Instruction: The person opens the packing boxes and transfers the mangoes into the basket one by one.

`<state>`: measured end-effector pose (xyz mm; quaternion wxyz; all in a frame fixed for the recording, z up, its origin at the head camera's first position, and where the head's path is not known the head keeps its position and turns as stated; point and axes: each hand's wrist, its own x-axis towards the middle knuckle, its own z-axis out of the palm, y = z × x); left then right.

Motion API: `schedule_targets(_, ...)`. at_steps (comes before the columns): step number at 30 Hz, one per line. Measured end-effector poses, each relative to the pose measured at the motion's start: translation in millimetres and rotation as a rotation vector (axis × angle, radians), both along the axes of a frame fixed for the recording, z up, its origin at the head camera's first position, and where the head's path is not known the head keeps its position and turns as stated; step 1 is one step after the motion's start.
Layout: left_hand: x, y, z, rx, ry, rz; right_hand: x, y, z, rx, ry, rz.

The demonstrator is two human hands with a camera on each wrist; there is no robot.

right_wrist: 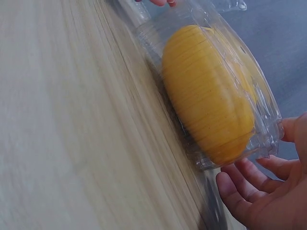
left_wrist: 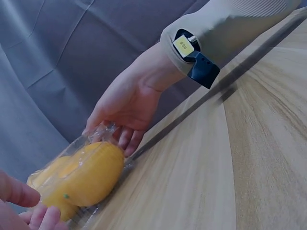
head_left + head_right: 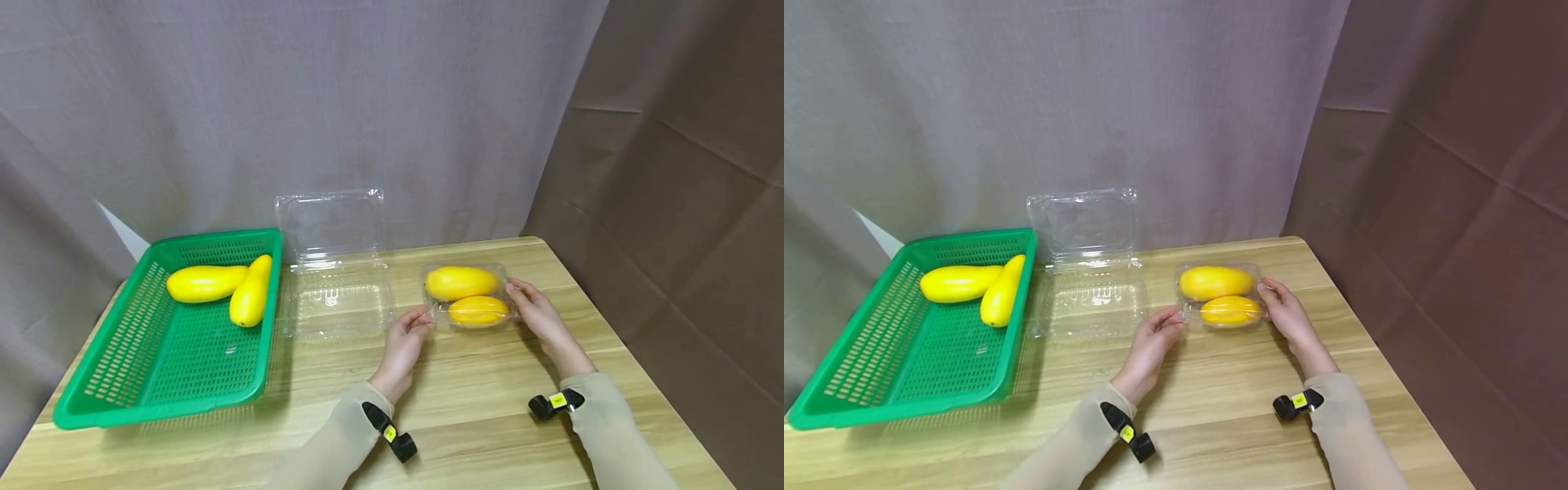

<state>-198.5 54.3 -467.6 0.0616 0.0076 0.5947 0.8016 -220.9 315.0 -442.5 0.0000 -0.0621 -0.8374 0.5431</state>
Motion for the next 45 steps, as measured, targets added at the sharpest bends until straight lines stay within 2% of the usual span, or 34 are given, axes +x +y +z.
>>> schedule_targets(6,-1.2,4.0,-3.1,0.121,-0.057,-0.006,-0.5,-1.9,0.5,-0.005,-0.002,0.002)
schedule_targets(11,-0.9,7.3,-4.5,0.142,-0.055,0.013,-0.7,-1.7,1.3,0.003,-0.004,-0.003)
schedule_targets(17,-0.6,10.1,-6.0,0.139,-0.076,0.014,-0.6,-0.2,1.4,-0.001,-0.001,-0.003)
schedule_targets(25,-1.3,10.1,-7.1,0.078,-0.095,-0.030,-2.4,0.9,1.2,0.031,0.005,0.001)
schedule_targets(32,-4.7,10.0,-9.2,0.053,-0.101,-0.046,1.0,8.7,3.9,0.071,0.014,0.054)
schedule_targets(35,-5.1,9.5,-10.3,0.050,-0.097,-0.050,6.9,11.1,8.4,0.122,0.067,0.039)
schedule_targets(40,-7.1,7.9,-11.8,0.061,-0.104,-0.046,16.4,6.1,20.3,0.260,0.251,-0.030)
schedule_targets(42,-7.4,6.9,-11.7,0.062,-0.105,-0.045,19.0,0.1,24.5,0.307,0.339,-0.030)
schedule_targets(45,-7.0,6.1,-11.9,0.059,-0.095,-0.045,22.3,-12.9,27.8,0.371,0.451,0.016)
